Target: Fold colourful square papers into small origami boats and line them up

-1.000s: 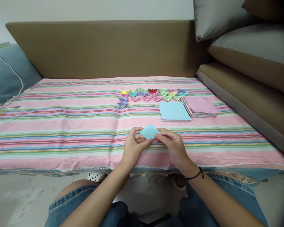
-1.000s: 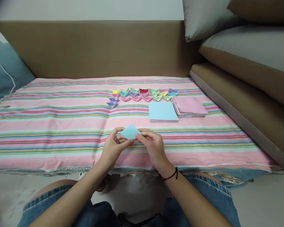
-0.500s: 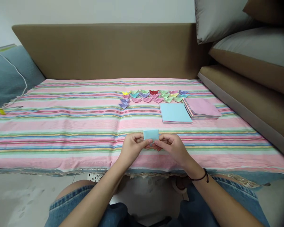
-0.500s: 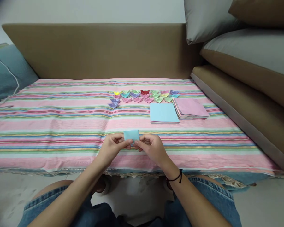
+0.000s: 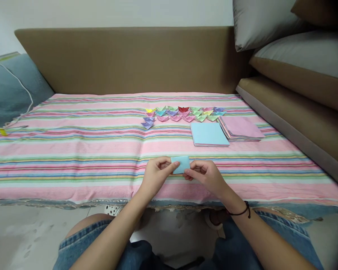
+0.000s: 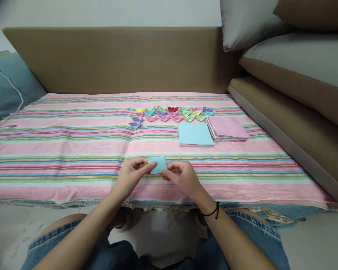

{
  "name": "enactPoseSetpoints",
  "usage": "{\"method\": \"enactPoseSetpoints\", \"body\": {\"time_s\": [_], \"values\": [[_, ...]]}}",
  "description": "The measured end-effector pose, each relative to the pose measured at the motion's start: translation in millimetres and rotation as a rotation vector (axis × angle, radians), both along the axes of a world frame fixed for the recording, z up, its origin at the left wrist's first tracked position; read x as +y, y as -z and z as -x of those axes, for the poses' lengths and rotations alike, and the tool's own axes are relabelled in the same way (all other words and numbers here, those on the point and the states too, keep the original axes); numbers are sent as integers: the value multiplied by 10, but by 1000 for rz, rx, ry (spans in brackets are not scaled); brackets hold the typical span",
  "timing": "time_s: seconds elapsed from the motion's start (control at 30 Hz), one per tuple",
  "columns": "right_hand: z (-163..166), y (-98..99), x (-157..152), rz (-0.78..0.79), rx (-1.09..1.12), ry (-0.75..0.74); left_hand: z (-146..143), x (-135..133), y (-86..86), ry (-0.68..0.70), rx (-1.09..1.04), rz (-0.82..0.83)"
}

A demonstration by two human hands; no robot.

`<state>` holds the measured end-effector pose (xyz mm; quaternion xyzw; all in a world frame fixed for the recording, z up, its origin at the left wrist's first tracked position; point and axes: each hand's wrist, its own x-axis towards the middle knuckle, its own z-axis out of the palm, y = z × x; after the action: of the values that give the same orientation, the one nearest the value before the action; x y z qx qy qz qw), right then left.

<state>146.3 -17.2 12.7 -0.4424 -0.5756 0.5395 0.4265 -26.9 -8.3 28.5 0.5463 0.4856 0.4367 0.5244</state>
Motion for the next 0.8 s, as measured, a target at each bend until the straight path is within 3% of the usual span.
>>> {"method": "enactPoseSetpoints", "body": {"time_s": [0.27, 0.53, 0.67, 0.8], "values": [[-28, -18, 33, -11, 12, -27, 55, 28, -43, 90, -75, 57], [-94, -69, 21, 30, -14, -88, 79, 24, -75, 58, -157, 188], [-115, -92, 40, 54, 10, 21, 101, 25, -59, 68, -221, 138], [-95, -59, 67, 72, 126, 139, 53, -10, -24, 211, -190, 38]]}}
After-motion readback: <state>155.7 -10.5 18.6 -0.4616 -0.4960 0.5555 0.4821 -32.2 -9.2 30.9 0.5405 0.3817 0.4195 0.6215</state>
